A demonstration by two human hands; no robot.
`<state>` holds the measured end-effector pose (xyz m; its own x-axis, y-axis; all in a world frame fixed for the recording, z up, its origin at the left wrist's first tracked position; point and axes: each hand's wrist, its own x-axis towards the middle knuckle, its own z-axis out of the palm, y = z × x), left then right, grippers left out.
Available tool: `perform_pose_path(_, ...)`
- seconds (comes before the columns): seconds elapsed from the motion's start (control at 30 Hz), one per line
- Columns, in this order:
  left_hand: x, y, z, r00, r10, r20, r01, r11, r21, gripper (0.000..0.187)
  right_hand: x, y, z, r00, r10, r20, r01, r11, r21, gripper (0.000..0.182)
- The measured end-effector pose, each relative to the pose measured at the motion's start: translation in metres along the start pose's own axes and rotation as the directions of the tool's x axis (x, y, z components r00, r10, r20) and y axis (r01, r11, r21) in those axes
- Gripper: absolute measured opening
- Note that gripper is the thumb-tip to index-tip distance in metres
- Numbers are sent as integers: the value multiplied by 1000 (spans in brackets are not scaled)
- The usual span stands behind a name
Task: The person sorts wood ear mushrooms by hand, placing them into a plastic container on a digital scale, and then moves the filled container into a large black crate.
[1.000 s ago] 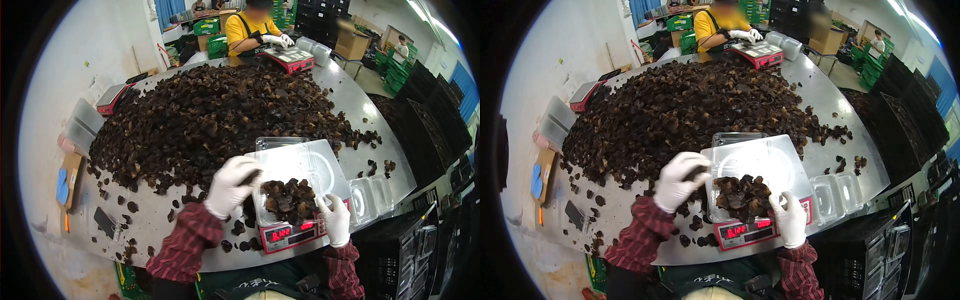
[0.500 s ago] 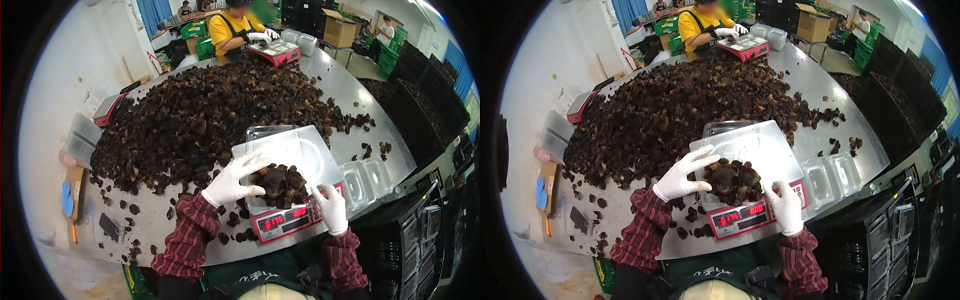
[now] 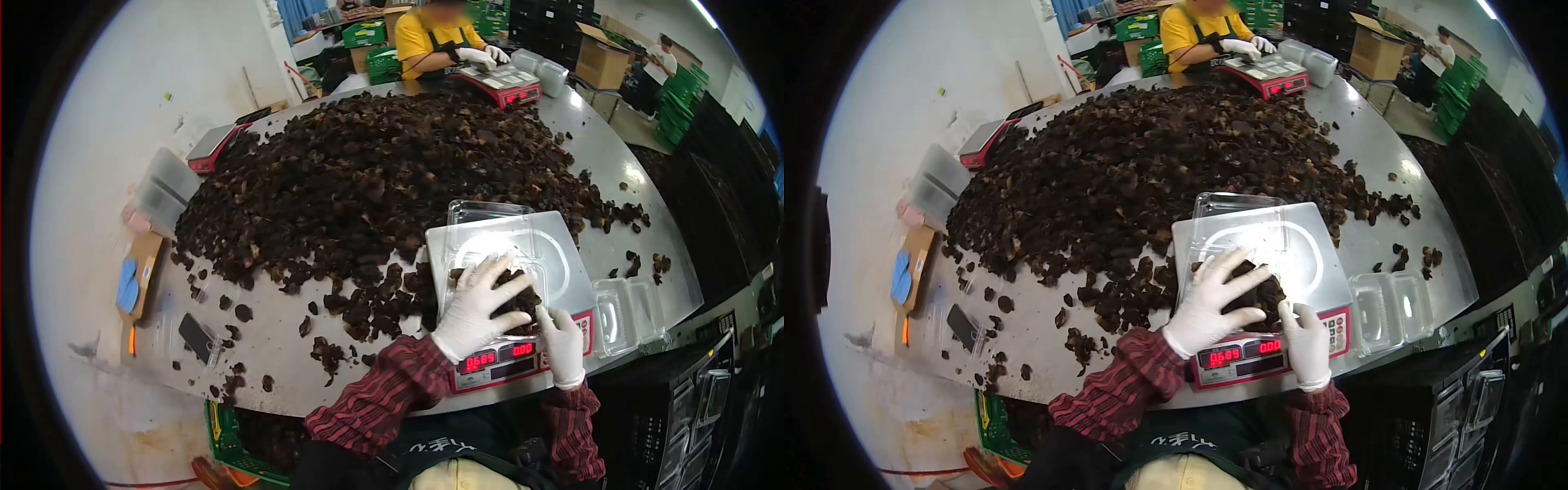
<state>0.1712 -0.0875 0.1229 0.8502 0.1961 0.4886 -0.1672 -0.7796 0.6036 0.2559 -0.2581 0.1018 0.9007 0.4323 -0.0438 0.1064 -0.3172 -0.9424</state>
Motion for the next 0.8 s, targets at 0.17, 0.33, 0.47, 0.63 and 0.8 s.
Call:
perform_pose_path(0.17, -34, -15, -61, 947, -175, -271, 158, 984, -84, 33, -2, 0, -17, 993, 82, -87, -75, 994, 79, 23)
perform_pose_path(0.33, -94, -65, -79, 808, -450, -381, 407, 893, -192, 20, -5, 6, -36, 976, 96, -195, -68, 988, 141, 23)
perform_pose_path(0.47, -86, -70, -77, 811, -491, -317, 441, 870, -221, 19, -9, 10, -40, 980, 41, -196, -29, 997, 66, 27)
perform_pose_path(0.63, -19, -85, -52, 892, -350, -287, 307, 934, -184, 23, -16, 12, -28, 982, 106, -155, -95, 992, 81, 32)
perform_pose_path(0.8, 31, -110, -35, 920, -305, -248, 270, 949, -164, 23, -15, 13, -21, 989, 83, -119, -72, 993, 93, 34)
